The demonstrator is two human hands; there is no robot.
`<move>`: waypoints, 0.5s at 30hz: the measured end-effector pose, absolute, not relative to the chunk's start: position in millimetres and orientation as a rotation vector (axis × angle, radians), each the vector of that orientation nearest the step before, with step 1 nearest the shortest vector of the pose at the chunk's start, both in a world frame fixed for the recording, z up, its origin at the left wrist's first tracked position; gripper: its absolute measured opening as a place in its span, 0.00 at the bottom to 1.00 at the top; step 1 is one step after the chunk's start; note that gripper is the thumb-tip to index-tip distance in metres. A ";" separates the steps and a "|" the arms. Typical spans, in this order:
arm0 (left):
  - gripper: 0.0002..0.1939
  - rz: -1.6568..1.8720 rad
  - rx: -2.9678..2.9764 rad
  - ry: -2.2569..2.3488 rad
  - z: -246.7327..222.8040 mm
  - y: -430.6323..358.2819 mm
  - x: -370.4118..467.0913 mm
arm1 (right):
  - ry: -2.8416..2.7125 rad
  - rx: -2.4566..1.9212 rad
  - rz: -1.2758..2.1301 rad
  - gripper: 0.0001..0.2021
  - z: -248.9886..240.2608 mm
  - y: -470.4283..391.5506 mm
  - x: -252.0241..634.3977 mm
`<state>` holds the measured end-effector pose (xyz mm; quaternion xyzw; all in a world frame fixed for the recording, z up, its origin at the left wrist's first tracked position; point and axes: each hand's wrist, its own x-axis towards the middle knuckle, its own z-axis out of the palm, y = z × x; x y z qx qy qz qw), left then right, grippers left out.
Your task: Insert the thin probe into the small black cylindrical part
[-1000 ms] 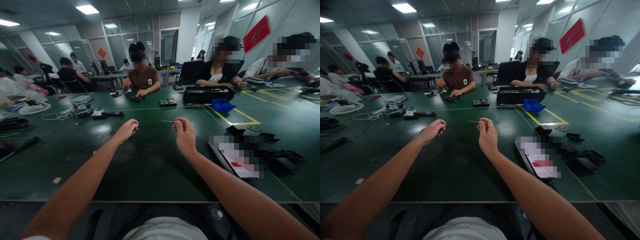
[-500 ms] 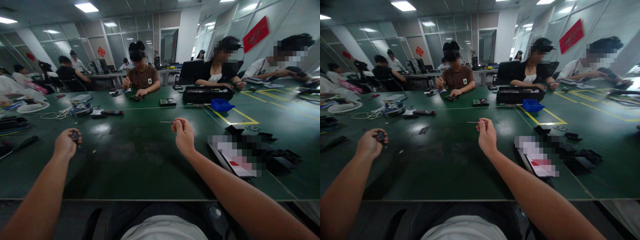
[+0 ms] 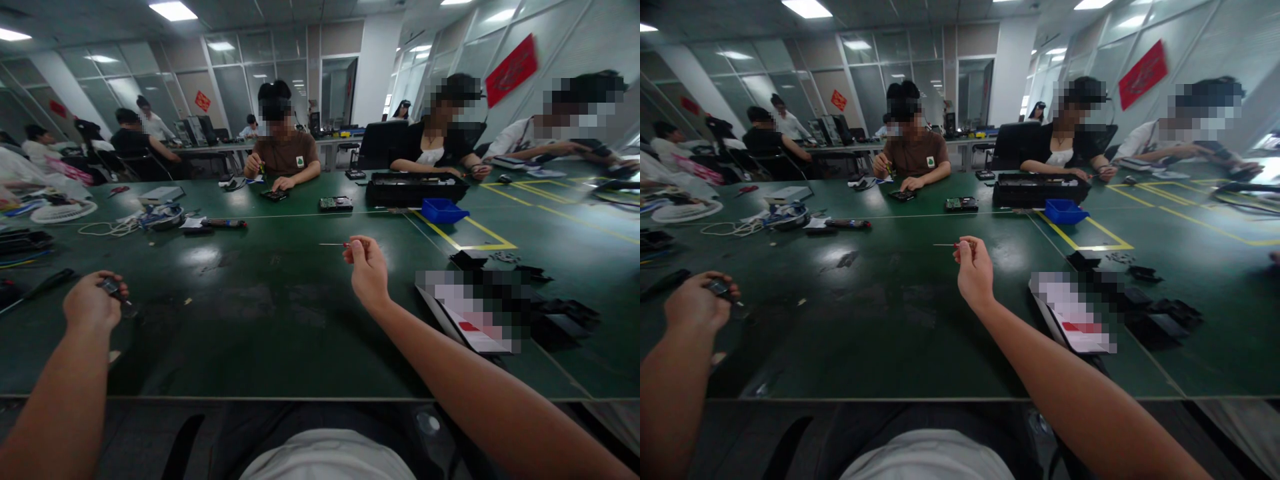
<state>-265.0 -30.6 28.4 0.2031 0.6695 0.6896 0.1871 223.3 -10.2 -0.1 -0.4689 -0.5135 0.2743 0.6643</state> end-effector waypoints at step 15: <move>0.09 1.728 0.681 2.154 34.1 -30.2 -270.5 | -1.183 -1.055 0.628 0.12 1.9 -11.1 223.5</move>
